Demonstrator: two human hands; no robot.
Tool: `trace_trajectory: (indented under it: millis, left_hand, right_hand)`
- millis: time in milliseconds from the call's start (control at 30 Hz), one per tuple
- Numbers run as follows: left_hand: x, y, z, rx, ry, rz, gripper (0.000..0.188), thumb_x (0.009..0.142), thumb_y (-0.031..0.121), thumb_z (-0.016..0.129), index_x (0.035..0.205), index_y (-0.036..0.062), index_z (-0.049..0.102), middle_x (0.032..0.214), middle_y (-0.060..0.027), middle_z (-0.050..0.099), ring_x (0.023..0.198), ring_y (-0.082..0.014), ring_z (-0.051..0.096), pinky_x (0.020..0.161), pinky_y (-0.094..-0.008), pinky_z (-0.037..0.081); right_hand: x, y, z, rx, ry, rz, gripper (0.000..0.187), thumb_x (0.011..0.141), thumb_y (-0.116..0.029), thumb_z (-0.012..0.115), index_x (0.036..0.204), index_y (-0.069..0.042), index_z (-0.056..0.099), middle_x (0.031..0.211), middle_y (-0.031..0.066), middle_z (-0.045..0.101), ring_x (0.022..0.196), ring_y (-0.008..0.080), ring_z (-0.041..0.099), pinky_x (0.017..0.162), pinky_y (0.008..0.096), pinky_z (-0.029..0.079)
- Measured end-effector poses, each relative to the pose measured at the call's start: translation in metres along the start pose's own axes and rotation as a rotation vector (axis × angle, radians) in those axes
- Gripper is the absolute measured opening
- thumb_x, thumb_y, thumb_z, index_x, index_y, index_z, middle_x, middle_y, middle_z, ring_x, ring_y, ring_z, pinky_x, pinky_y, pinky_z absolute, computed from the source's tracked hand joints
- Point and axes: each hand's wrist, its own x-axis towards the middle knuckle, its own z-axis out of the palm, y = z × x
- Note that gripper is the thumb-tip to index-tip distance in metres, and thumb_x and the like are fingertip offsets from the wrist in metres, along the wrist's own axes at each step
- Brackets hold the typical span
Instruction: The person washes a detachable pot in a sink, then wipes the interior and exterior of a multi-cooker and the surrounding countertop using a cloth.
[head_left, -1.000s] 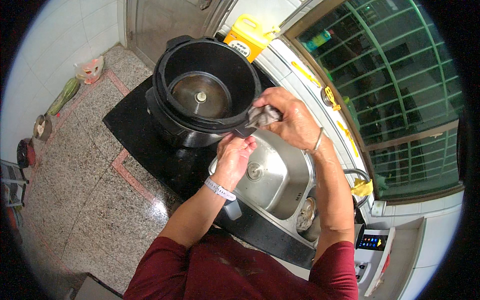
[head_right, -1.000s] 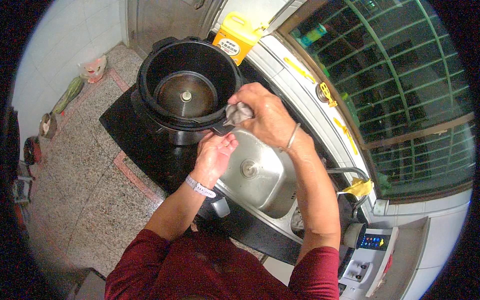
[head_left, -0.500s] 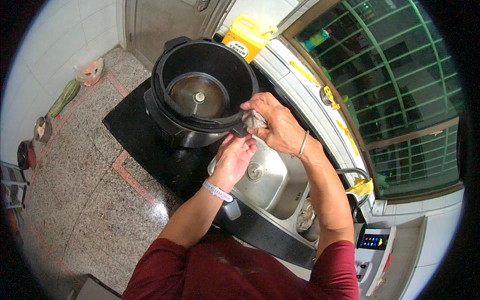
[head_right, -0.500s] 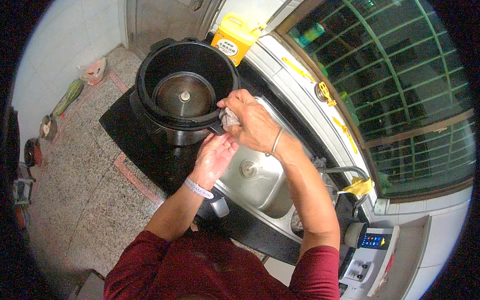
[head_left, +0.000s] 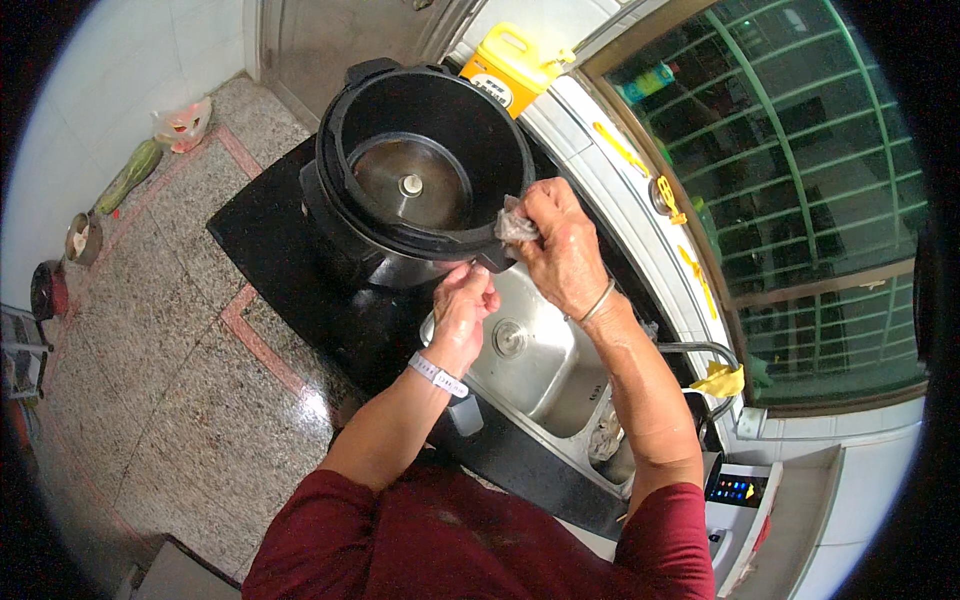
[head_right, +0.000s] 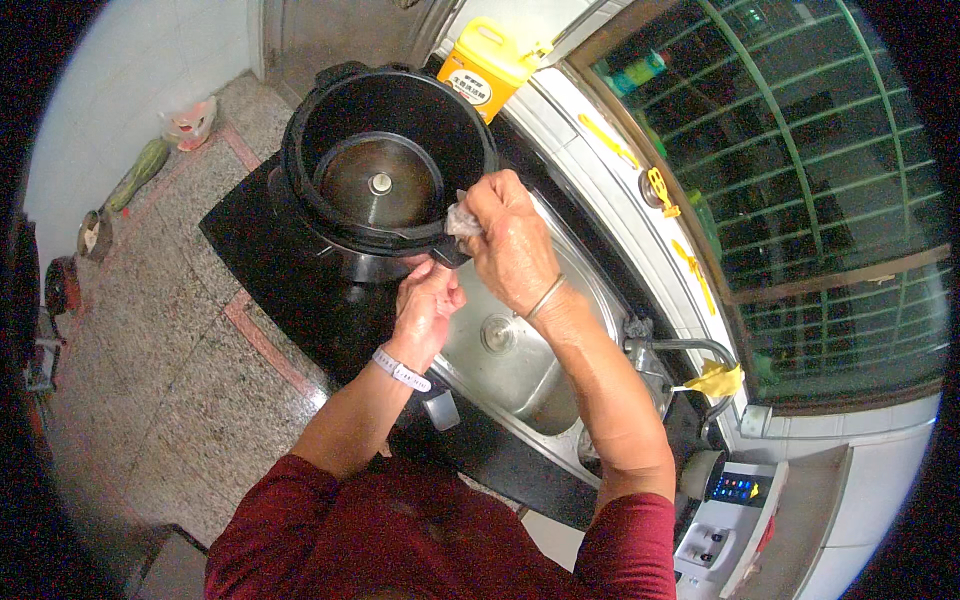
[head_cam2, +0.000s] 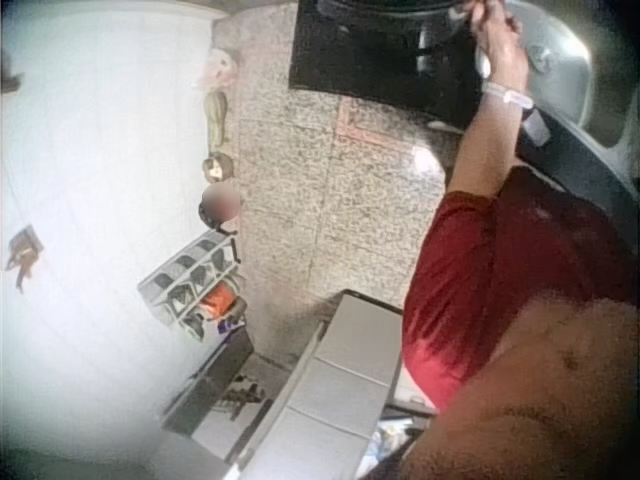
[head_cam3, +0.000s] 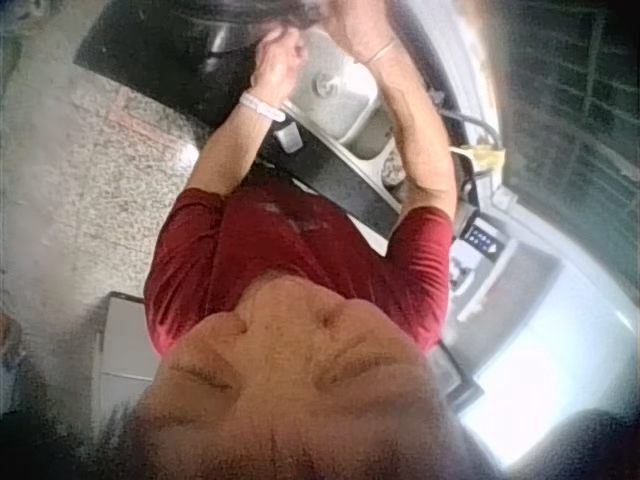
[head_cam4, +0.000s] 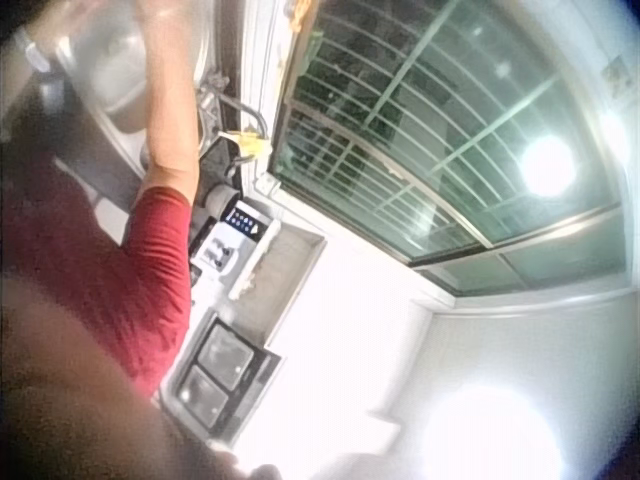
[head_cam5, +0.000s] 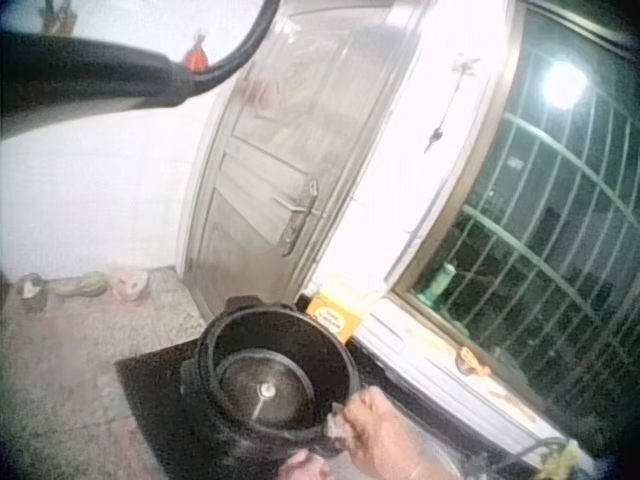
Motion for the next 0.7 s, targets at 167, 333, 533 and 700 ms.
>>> trace_trajectory:
  millis: [167,333,533,700]
  left_hand:
    - [-0.011,0.004,0.013,-0.162,-0.042,-0.155,0.011,0.096,0.019,0.063,0.093,0.0096,0.06,0.076,0.0,0.055,0.066,-0.0143,0.051,0.068,-0.0306,0.044]
    - [-0.008,0.017,0.023,-0.124,-0.097,-0.028,0.008,0.093,0.015,0.065,0.09,0.0098,0.059,0.075,-0.0008,0.056,0.066,-0.0139,0.053,0.066,-0.0302,0.044]
    - [-0.001,0.001,0.002,0.047,0.092,-0.071,0.012,0.093,0.015,0.066,0.086,0.0079,0.06,0.073,-0.0014,0.056,0.059,-0.0119,0.052,0.056,-0.0237,0.043]
    - [-0.011,0.019,0.024,-0.092,-0.025,-0.075,0.01,0.092,0.016,0.068,0.09,0.0075,0.062,0.073,-0.001,0.057,0.062,-0.0118,0.053,0.057,-0.0241,0.043]
  right_hand:
    - [0.004,0.019,-0.016,-0.038,0.126,-0.085,0.027,0.064,0.009,0.069,0.087,0.0,0.059,0.093,0.0159,0.058,0.09,0.0363,0.059,0.079,0.0422,0.05]
    - [0.014,0.017,-0.026,-0.02,0.312,0.012,0.023,0.065,0.007,0.072,0.083,0.004,0.058,0.086,0.0164,0.059,0.081,0.0342,0.06,0.075,0.0383,0.05]
    - [-0.008,0.021,0.016,-0.016,0.287,0.078,0.022,0.065,0.009,0.066,0.083,0.003,0.057,0.091,0.0185,0.057,0.083,0.0361,0.06,0.076,0.0382,0.05]
    - [0.004,0.006,-0.028,0.003,0.354,0.025,0.018,0.067,0.007,0.07,0.081,0.002,0.061,0.091,0.0155,0.061,0.084,0.0308,0.061,0.078,0.0348,0.05]
